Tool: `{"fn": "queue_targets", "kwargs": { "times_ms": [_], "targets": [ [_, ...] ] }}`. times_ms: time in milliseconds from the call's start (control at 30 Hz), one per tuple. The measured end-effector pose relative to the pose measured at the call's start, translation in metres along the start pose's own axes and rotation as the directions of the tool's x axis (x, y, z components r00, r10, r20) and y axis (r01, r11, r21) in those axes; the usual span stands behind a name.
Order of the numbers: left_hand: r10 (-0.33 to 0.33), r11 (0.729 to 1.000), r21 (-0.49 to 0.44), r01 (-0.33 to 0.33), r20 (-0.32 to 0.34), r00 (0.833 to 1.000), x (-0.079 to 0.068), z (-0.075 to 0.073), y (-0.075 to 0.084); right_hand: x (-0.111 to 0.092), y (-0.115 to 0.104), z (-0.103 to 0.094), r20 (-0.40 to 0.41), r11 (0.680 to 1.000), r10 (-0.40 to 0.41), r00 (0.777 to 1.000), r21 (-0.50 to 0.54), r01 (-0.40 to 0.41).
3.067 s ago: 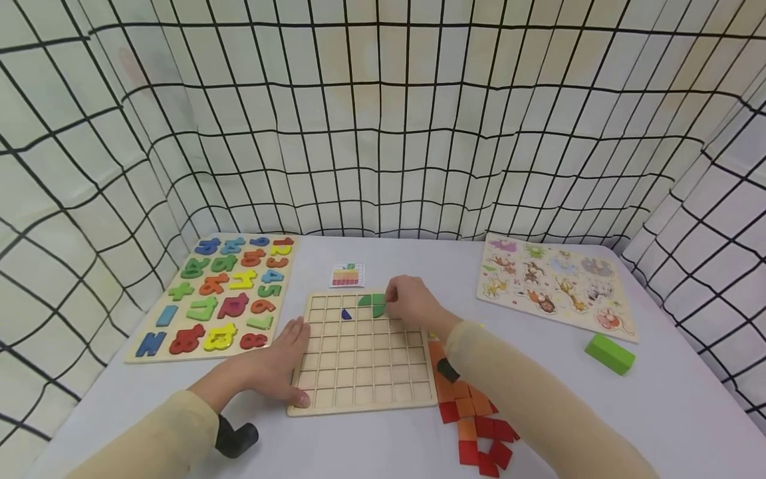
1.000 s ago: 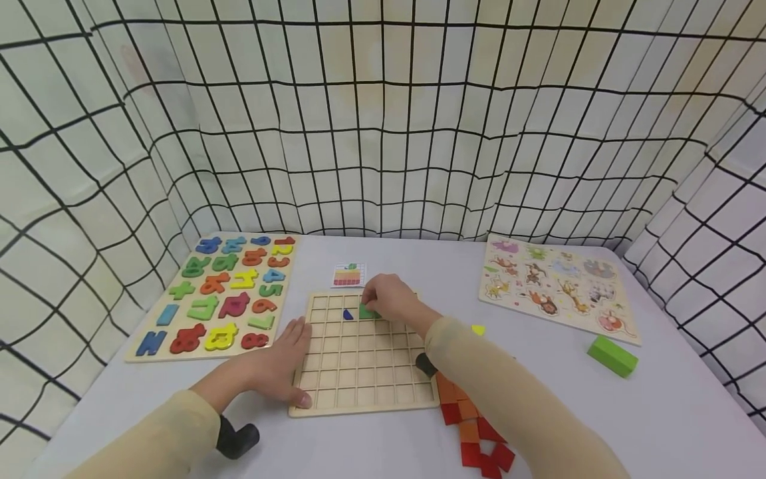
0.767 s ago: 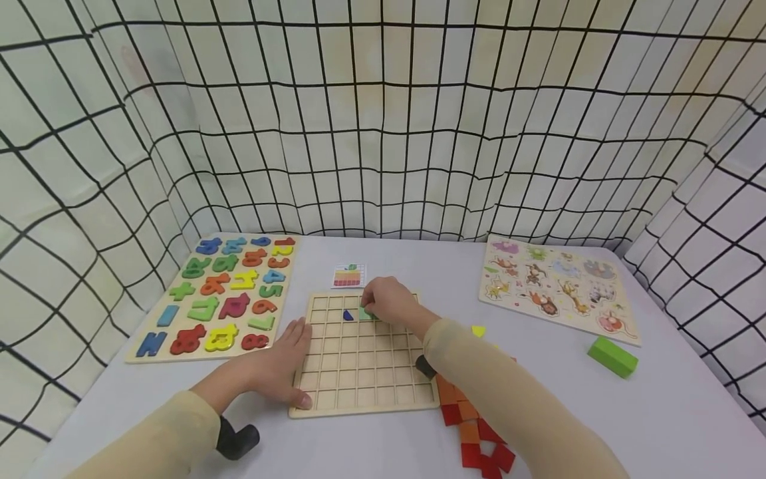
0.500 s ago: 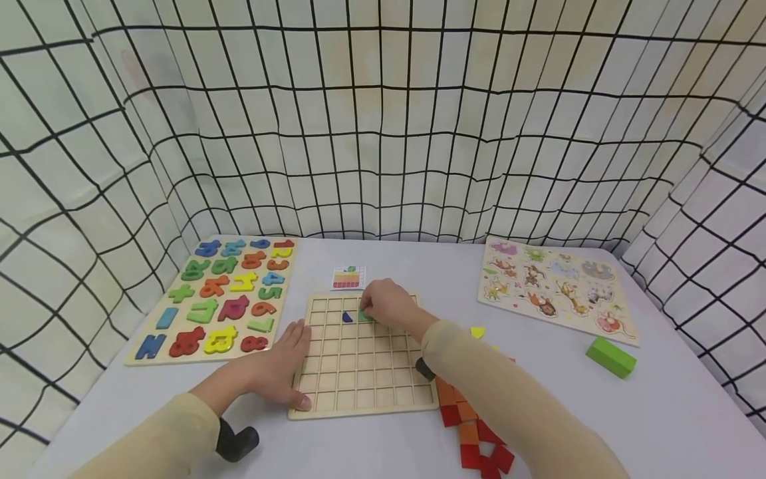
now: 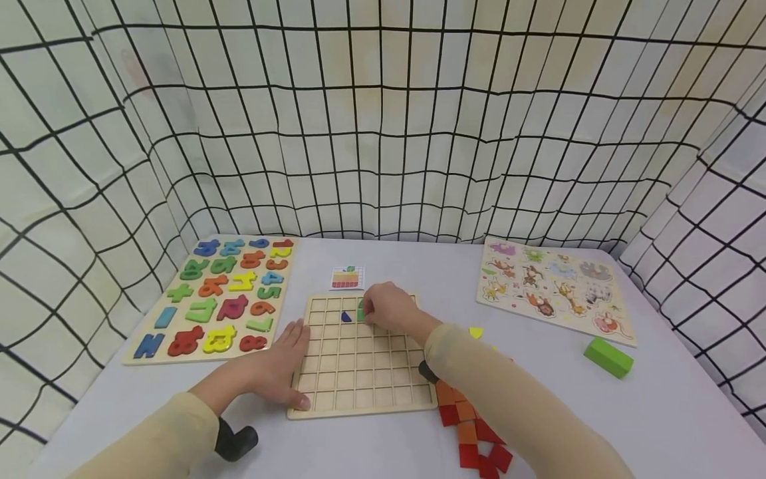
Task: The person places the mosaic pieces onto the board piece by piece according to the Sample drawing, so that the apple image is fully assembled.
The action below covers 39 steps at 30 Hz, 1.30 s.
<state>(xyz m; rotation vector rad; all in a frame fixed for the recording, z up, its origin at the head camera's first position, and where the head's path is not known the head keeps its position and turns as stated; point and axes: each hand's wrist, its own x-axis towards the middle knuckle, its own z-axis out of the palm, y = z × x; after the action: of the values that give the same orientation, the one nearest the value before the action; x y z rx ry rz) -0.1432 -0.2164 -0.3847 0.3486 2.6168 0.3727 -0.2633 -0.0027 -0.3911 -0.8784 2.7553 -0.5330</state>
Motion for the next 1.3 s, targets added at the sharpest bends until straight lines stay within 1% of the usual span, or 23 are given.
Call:
{"fn": "queue_targets", "kwargs": {
  "times_ms": [133, 200, 300, 433, 533, 633, 733, 833, 933, 1100, 1200, 1300],
  "targets": [
    [-0.002, 1.0, 0.009, 0.002, 0.003, 1.0, 0.0, 0.0, 0.001, -0.003, 0.003, 0.0, -0.024, 0.999, -0.011, 1.0, 0.035, 0.012],
    [-0.001, 1.0, 0.009, 0.001, 0.006, 1.0, 0.0, -0.001, 0.001, -0.006, 0.005, -0.004, -0.033, 0.999, -0.013, 0.999, 0.052, 0.015],
    [0.003, 1.0, 0.003, -0.003, 0.006, 1.0, 0.0, -0.002, 0.001, -0.013, 0.013, -0.015, -0.042, 0.997, -0.018, 0.999, 0.068, 0.021],
    [0.01, 1.0, -0.009, -0.01, 0.006, 1.0, 0.0, -0.002, 0.002, -0.031, 0.037, -0.033, -0.055, 0.995, -0.019, 0.998, 0.092, 0.024],
    [0.015, 1.0, -0.024, -0.015, 0.002, 1.0, 0.0, -0.002, 0.002, -0.049, 0.06, -0.044, -0.072, 0.995, -0.007, 0.997, 0.102, 0.015],
    [0.023, 0.999, -0.037, -0.023, -0.009, 1.0, -0.001, -0.002, 0.0, -0.066, 0.082, -0.048, -0.067, 0.994, 0.026, 0.997, 0.108, -0.019],
    [0.033, 0.999, -0.042, -0.034, -0.026, 0.999, -0.001, -0.001, -0.002, -0.081, 0.097, -0.05, -0.036, 0.993, 0.055, 0.998, 0.107, -0.051],
    [0.036, 0.998, -0.042, -0.038, -0.042, 0.998, -0.001, 0.0, -0.005, -0.093, 0.105, -0.05, 0.0, 0.99, 0.073, 0.997, 0.121, -0.073],
    [0.025, 0.999, -0.032, -0.027, -0.049, 0.998, 0.0, 0.0, -0.007, -0.103, 0.108, -0.05, 0.009, 0.989, 0.067, 0.998, 0.134, -0.068],
    [0.015, 0.999, -0.033, -0.016, -0.035, 0.999, 0.002, -0.002, -0.008, -0.117, 0.116, -0.052, -0.033, 0.993, 0.044, 0.999, 0.112, -0.04],
    [0.017, 0.999, -0.035, -0.018, -0.022, 1.0, 0.002, -0.004, -0.009, -0.123, 0.121, -0.055, -0.055, 0.994, 0.03, 0.998, 0.104, -0.024],
    [0.018, 0.999, -0.034, -0.019, -0.013, 1.0, 0.003, -0.007, -0.009, -0.126, 0.124, -0.058, -0.068, 0.994, 0.034, 0.997, 0.111, -0.026]
  ]
}}
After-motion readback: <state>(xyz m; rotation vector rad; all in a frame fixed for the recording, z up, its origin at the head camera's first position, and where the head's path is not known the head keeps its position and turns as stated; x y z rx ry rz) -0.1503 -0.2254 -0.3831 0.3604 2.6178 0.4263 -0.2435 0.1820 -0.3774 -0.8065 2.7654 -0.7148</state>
